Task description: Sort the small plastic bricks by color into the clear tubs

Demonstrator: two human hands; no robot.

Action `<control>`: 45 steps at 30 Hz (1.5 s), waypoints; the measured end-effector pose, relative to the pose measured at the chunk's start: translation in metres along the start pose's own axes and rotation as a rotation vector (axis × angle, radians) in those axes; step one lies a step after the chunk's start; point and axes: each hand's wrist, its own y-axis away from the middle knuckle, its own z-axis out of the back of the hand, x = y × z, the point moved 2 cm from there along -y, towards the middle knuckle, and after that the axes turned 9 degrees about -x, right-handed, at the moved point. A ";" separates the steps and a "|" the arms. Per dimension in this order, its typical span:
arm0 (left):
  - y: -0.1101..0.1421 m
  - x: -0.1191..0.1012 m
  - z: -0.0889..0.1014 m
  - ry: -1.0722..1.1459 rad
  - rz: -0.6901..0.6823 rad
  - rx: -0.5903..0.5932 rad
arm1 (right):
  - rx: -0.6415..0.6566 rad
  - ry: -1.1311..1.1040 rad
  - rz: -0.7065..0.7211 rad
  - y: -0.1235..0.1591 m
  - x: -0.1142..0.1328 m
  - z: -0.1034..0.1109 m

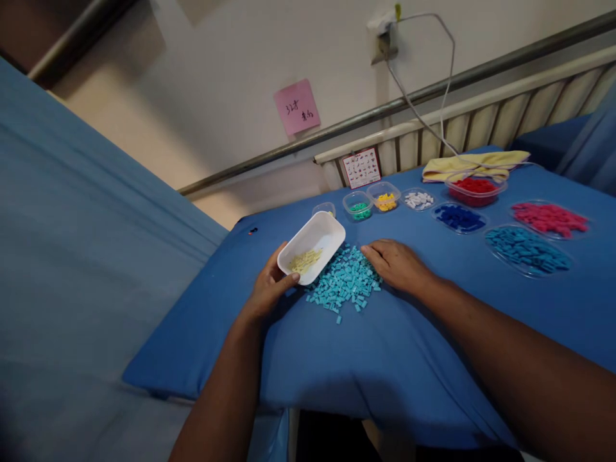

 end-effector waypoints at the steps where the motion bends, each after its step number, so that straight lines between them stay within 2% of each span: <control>1: 0.000 0.000 0.000 -0.003 -0.011 -0.004 | -0.001 0.000 0.003 0.000 0.000 0.000; 3: 0.001 -0.003 0.000 -0.036 -0.045 0.011 | -0.001 -0.006 0.016 0.000 -0.001 -0.001; 5: 0.004 -0.007 0.000 -0.130 -0.137 0.054 | -0.001 -0.014 0.028 0.000 0.000 -0.001; 9: 0.009 -0.020 -0.004 -0.414 -0.494 0.135 | -0.003 -0.016 0.022 -0.001 0.000 -0.001; 11: 0.011 -0.025 -0.008 -0.496 -0.621 0.159 | 0.000 -0.017 0.015 -0.001 -0.001 -0.001; 16: 0.014 -0.035 -0.016 -0.607 -0.771 0.187 | -0.002 -0.014 0.004 -0.002 -0.003 -0.002; 20: 0.014 -0.036 -0.017 -0.617 -0.830 0.111 | -0.004 0.005 0.014 -0.003 -0.002 -0.001; 22: 0.011 -0.031 -0.014 -0.569 -0.793 0.053 | 0.001 0.014 0.012 -0.003 -0.002 0.000; 24: 0.004 -0.025 -0.011 -0.464 -0.697 -0.040 | 0.005 0.016 0.008 -0.003 -0.001 0.000; 30: -0.029 -0.004 0.021 0.080 -0.330 -0.595 | 0.013 -0.001 0.009 -0.001 -0.002 0.002; 33: -0.037 0.008 0.040 0.200 -0.144 -0.748 | 0.003 0.004 -0.009 0.002 -0.004 0.002; 36: -0.038 0.018 0.053 0.250 -0.034 -0.800 | -0.002 0.014 -0.023 0.004 -0.004 0.004; 41: -0.039 0.026 0.057 0.284 0.017 -0.780 | 0.005 0.047 -0.066 0.007 -0.006 0.006; 45: -0.041 0.029 0.057 0.261 0.007 -0.748 | 0.000 0.039 -0.075 0.008 -0.008 0.006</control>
